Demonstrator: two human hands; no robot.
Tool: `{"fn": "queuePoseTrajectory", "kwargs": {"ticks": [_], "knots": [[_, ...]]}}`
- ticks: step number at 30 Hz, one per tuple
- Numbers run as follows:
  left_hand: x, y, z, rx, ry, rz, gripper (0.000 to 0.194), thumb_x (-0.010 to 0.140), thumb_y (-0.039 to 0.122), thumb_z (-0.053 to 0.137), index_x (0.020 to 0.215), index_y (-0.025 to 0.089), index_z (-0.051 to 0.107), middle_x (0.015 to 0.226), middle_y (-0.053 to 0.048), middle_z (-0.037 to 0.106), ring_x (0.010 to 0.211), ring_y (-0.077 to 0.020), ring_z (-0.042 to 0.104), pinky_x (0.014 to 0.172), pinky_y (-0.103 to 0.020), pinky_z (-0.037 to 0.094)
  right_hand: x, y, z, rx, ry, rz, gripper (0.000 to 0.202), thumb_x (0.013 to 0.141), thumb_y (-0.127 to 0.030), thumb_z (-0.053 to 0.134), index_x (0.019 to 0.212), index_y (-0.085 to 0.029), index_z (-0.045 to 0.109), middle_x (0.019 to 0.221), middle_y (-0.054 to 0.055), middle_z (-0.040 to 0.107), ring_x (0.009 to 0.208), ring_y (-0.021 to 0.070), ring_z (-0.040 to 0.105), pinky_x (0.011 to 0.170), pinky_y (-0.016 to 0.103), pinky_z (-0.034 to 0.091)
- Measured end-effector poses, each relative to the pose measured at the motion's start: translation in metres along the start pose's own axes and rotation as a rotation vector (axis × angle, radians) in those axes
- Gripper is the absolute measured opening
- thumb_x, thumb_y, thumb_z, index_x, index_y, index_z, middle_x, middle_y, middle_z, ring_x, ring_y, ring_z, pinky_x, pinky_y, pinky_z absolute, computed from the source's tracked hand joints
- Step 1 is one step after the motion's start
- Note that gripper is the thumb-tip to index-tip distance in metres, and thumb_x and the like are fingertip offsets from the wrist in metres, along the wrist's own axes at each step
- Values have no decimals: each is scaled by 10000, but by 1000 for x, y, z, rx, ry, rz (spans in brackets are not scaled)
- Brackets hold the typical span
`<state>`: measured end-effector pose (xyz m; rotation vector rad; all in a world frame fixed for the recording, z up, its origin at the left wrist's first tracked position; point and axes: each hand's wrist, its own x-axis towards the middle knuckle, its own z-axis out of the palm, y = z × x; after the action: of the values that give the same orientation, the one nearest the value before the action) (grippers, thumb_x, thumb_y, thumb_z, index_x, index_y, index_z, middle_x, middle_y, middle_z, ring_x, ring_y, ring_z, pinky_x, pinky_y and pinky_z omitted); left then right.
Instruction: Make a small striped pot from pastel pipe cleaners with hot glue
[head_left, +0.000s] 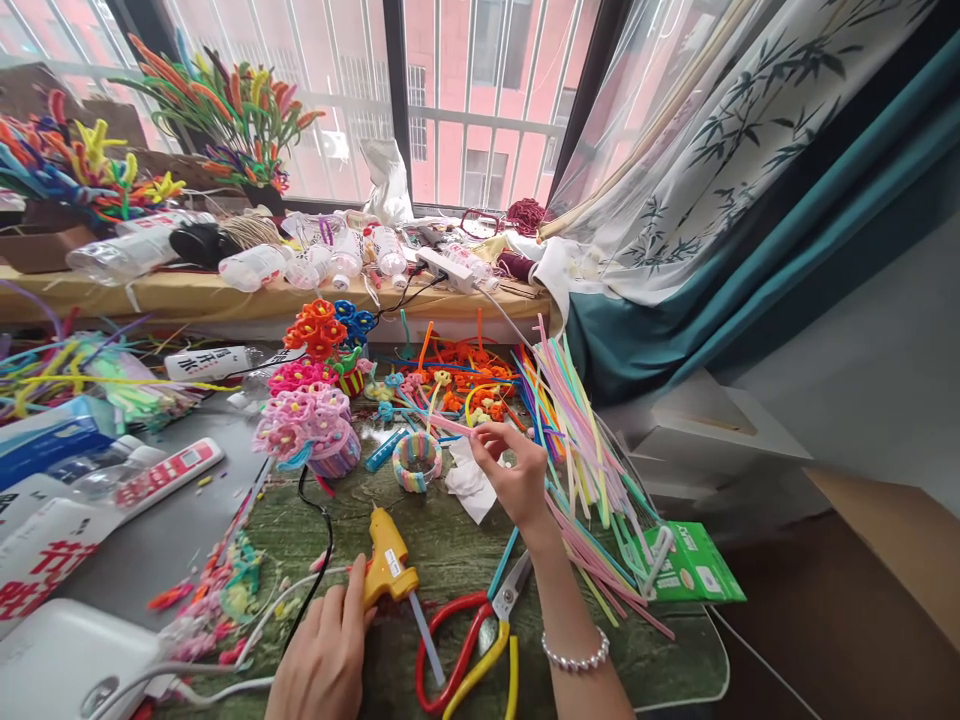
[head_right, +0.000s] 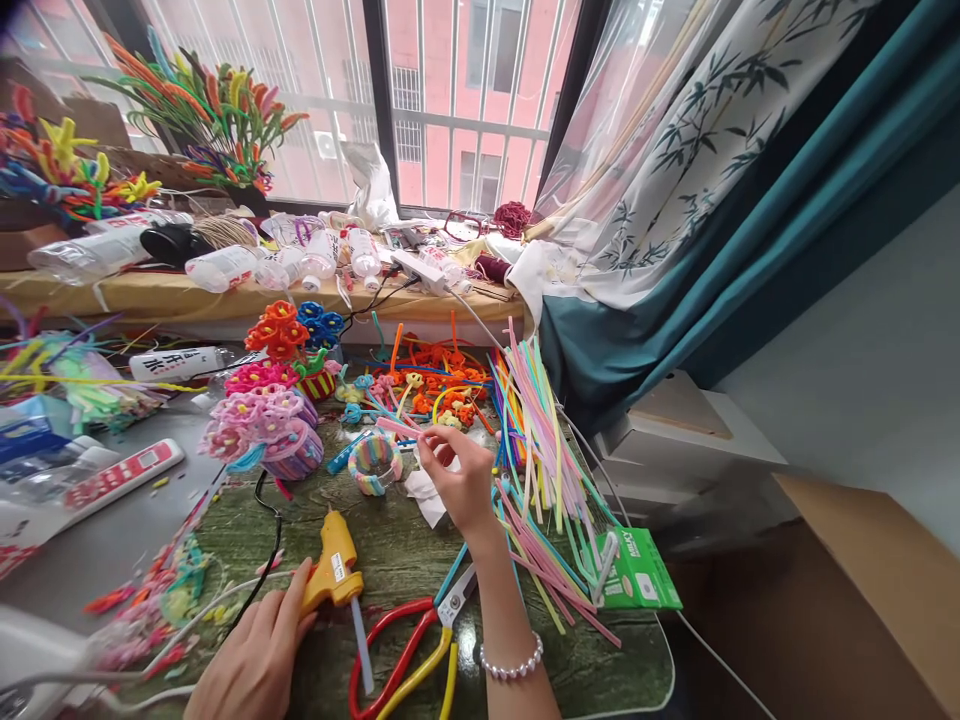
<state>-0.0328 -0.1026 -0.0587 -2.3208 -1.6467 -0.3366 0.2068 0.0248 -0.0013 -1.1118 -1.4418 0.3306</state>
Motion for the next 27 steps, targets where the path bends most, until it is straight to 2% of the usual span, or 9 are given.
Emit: {"fn": "queuePoseTrajectory", "kwargs": {"ticks": [3,5,6,8,11,15,19,23,27], "knots": [[3,8,-6,62,-89,-51,459,890,-4,345,1297,48,551,867,-82,667,782,-203,614,777,-333,494,1,0,-1,-30,-22,-25,78,874,-253,630,842,-199,676,730,16,707,550,130,631,565,243,519],[15,11,-14,89,-97,-51,392,920,131,423,1273,59,578,975,-127,660,876,-261,595,800,-392,484,1,0,-2,-54,-30,-40,80,879,-250,623,840,-199,671,736,15,707,541,123,620,560,237,506],[25,11,-19,92,-103,-54,387,924,179,448,1271,75,582,1044,-145,648,963,-292,578,818,-408,476,1,1,-2,-69,-34,-48,81,881,-249,619,842,-199,668,739,12,706,537,120,613,560,234,501],[51,9,-28,86,-91,-37,416,899,123,459,1302,89,560,1133,-154,624,993,-292,551,840,-403,464,1,2,-3,-105,-45,-64,79,886,-247,610,853,-199,664,740,5,701,531,113,597,564,229,492],[97,3,-31,78,-4,-5,466,876,90,495,1336,151,542,1256,-144,593,1090,-302,511,866,-395,444,-1,4,-3,-159,-72,-89,74,894,-233,592,877,-196,654,745,-1,696,527,104,575,580,224,478],[141,-2,-20,33,-62,146,270,880,134,532,1084,227,681,1208,-93,649,1024,-288,554,769,-390,441,-1,7,-3,-227,-79,-110,73,899,-217,573,873,-194,636,727,-7,681,527,104,557,597,226,455],[151,-4,-12,24,-70,78,155,890,169,542,807,198,669,877,-70,689,866,-270,583,692,-368,432,0,9,-5,-292,-58,-118,58,891,-205,572,859,-192,619,689,-20,656,522,104,555,598,226,429],[147,-7,-15,-6,53,-30,182,920,250,534,789,188,644,819,-55,670,833,-254,575,691,-347,432,-1,6,-4,-350,-99,-181,62,889,-182,566,851,-183,615,671,-18,646,542,112,572,602,232,402],[146,-8,-19,-4,166,-38,215,941,278,503,811,187,649,811,-52,676,804,-244,563,694,-339,428,-4,1,2,-424,-170,-261,73,877,-149,559,839,-177,615,667,-8,655,544,129,581,583,252,364]]}}
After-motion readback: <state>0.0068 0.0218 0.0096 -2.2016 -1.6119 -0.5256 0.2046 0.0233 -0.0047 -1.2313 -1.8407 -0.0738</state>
